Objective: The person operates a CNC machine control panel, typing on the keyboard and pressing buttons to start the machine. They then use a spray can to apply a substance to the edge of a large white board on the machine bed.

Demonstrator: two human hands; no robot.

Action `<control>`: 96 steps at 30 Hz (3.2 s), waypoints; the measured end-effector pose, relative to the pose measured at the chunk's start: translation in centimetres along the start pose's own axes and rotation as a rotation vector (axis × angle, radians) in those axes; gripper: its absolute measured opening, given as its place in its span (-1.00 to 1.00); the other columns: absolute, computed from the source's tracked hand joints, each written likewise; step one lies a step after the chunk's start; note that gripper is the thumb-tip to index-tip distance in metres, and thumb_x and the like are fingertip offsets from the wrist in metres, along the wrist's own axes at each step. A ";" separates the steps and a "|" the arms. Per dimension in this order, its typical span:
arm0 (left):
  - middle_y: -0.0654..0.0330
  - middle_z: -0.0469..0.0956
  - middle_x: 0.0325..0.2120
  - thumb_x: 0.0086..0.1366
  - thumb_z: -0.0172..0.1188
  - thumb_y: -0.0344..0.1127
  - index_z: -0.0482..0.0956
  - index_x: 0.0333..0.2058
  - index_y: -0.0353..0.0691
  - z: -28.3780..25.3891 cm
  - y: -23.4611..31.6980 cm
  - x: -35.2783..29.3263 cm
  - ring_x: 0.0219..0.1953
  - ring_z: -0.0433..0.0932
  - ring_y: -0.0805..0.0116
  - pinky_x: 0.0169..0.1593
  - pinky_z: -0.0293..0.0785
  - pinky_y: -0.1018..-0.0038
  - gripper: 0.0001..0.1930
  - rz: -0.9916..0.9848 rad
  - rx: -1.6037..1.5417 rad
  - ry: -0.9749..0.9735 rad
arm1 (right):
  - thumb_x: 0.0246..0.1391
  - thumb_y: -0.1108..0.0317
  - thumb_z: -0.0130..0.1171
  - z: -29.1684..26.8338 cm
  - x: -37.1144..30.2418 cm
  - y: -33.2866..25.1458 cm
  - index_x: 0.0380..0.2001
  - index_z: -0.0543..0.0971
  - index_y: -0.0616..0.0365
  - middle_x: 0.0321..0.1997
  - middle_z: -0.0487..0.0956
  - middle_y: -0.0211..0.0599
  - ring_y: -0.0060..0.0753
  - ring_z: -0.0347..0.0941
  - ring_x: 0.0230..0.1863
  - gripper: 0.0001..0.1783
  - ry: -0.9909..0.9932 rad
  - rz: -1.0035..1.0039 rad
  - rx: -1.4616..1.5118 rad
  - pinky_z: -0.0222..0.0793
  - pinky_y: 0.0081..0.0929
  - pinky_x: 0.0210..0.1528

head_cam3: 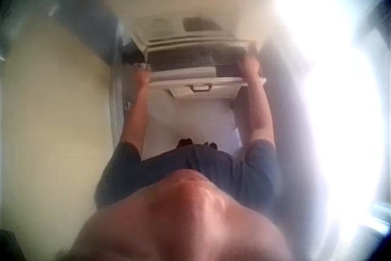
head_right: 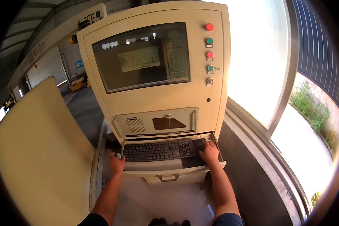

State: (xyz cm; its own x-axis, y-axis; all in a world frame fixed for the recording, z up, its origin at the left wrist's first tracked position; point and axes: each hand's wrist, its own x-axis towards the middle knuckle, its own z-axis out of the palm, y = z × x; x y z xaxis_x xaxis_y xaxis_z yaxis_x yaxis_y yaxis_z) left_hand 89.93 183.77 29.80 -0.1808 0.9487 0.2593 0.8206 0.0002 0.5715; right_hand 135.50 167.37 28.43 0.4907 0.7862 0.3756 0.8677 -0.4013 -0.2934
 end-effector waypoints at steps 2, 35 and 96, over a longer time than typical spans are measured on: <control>-0.18 0.47 -0.01 0.14 0.36 -0.04 0.32 0.13 -0.36 -1.2 1.9 0.0 0.01 0.51 -0.15 0.02 0.47 0.10 -0.29 -0.033 0.024 -0.026 | -0.16 0.03 0.38 -0.2 0.1 0.1 0.11 0.44 0.15 0.13 0.50 -0.11 -0.06 0.37 0.23 -0.24 -0.035 0.023 -0.010 0.32 -0.24 0.25; -0.14 0.56 -0.15 0.27 0.14 0.22 0.35 0.00 -0.28 2.2 -1.2 0.9 -0.20 0.59 -0.16 -0.22 0.54 0.06 -0.36 0.086 0.002 0.187 | -0.22 0.12 0.34 -0.4 0.3 0.1 0.03 0.50 0.20 0.03 0.55 -0.03 0.04 0.43 0.12 -0.31 0.040 -0.008 0.115 0.35 -0.15 0.18; -0.17 0.48 0.00 0.33 0.09 0.10 0.44 0.05 -0.35 -1.4 1.7 -0.1 0.07 0.48 -0.13 0.13 0.38 0.08 -0.41 0.007 0.041 0.009 | -0.14 0.08 0.37 -1.4 0.1 -0.5 0.10 0.48 0.10 0.16 0.51 -0.18 -0.09 0.36 0.22 -0.30 0.051 0.068 0.156 0.29 -0.24 0.27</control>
State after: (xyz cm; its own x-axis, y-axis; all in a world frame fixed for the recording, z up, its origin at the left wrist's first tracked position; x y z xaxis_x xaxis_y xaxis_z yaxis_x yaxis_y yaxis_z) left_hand 90.57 183.20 31.88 -0.1793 0.9459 0.2703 0.8434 0.0063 0.5373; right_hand 135.20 166.96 29.80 0.5545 0.7336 0.3930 0.8115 -0.3719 -0.4507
